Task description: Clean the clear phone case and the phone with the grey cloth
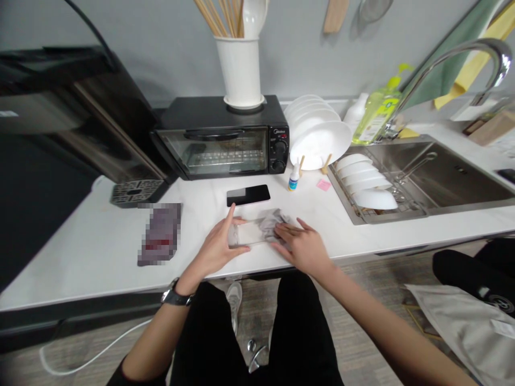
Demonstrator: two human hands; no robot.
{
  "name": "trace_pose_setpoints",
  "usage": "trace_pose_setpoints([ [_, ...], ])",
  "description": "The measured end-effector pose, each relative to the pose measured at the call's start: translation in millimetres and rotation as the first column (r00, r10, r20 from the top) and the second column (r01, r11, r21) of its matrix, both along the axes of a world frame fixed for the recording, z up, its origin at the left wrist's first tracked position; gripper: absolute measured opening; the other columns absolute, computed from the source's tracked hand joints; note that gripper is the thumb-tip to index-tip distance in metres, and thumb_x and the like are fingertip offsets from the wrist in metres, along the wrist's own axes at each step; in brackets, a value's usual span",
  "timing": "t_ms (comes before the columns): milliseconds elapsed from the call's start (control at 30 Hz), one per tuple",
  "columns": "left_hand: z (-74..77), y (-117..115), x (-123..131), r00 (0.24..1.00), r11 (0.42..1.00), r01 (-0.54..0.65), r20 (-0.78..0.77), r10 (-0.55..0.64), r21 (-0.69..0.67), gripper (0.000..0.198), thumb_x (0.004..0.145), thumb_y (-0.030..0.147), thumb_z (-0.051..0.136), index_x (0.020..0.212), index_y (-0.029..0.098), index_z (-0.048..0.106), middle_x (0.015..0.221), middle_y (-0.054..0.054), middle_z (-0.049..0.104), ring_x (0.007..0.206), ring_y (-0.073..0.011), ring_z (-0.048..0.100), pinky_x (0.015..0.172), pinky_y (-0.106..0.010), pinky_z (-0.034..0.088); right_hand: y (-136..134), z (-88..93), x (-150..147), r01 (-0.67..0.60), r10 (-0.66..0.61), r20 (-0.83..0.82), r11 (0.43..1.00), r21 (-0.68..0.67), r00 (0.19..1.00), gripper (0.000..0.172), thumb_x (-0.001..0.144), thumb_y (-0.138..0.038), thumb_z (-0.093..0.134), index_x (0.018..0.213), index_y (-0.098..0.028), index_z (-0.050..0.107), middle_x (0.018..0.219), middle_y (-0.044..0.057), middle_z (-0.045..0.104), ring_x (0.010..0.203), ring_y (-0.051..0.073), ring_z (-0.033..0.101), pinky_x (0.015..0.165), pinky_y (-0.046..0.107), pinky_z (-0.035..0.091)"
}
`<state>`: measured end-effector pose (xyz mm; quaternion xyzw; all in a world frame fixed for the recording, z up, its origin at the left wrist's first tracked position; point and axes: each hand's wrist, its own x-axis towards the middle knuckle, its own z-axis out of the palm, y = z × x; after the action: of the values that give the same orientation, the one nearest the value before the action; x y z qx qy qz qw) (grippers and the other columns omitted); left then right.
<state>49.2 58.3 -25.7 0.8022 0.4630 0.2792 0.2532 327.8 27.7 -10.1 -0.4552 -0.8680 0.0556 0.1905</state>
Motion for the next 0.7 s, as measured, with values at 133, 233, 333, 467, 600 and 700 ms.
trace_pose_setpoints([
  [133,-0.2,2,0,1.000,1.000,0.011,-0.009,-0.011,-0.016,0.133,0.079,0.036,0.088,0.168,0.032,-0.012,0.141,-0.012,0.066,0.138,-0.0324,0.057,0.119,-0.056,0.036,11,-8.2,-31,0.029,-0.028,-0.031,0.999,0.028,0.999,0.051,0.102,-0.053,0.059,0.135,-0.014,0.067,0.137,0.020,0.071,0.129,0.034,0.068,0.117,0.055,0.046],
  [233,-1.2,0,-2,0.999,0.999,-0.007,-0.042,0.005,-0.036,0.130,0.080,0.033,0.086,0.168,0.030,-0.010,0.141,-0.014,0.064,0.136,-0.0324,0.059,0.116,-0.055,0.040,5,-12.5,-77,-0.100,0.098,-0.122,0.995,-0.016,0.988,0.059,0.099,-0.059,0.062,0.135,-0.013,0.067,0.140,0.019,0.069,0.134,0.032,0.064,0.119,0.050,0.046],
  [333,-1.1,-3,-3,0.998,0.999,-0.030,-0.048,0.028,-0.029,0.133,0.079,0.032,0.087,0.168,0.030,-0.012,0.141,-0.014,0.063,0.134,-0.0322,0.059,0.114,-0.053,0.043,-5,-8.4,-77,-0.176,0.162,-0.161,0.981,-0.078,0.974,0.054,0.100,-0.057,0.062,0.135,-0.017,0.068,0.139,0.015,0.071,0.132,0.030,0.066,0.122,0.051,0.043],
  [467,1.1,-4,0,1.000,1.000,-0.020,-0.004,0.020,-0.015,0.135,0.079,0.035,0.089,0.167,0.032,-0.013,0.139,-0.010,0.065,0.139,-0.0317,0.056,0.118,-0.054,0.039,-6,-1.9,-14,-0.068,0.061,-0.106,0.996,-0.064,0.992,0.037,0.105,-0.046,0.059,0.130,-0.023,0.071,0.131,0.008,0.076,0.126,0.027,0.071,0.125,0.054,0.037],
  [600,3.5,-1,1,1.000,0.999,0.010,-0.011,-0.010,-0.032,0.135,0.080,0.032,0.089,0.167,0.034,-0.015,0.142,-0.009,0.065,0.143,-0.0296,0.053,0.123,-0.056,0.031,6,-6.4,-5,0.066,-0.065,-0.013,0.997,0.050,0.998,0.043,0.105,-0.047,0.057,0.131,-0.015,0.070,0.133,0.016,0.074,0.125,0.031,0.070,0.124,0.061,0.035],
  [700,4.1,0,-2,0.999,0.998,0.008,-0.038,-0.011,-0.063,0.131,0.081,0.029,0.086,0.168,0.031,-0.012,0.145,-0.012,0.064,0.142,-0.0297,0.054,0.123,-0.055,0.033,7,-12.0,-51,-0.007,0.009,-0.058,1.000,0.030,0.998,0.058,0.101,-0.057,0.061,0.136,-0.011,0.067,0.140,0.019,0.069,0.134,0.033,0.064,0.123,0.058,0.039],
])
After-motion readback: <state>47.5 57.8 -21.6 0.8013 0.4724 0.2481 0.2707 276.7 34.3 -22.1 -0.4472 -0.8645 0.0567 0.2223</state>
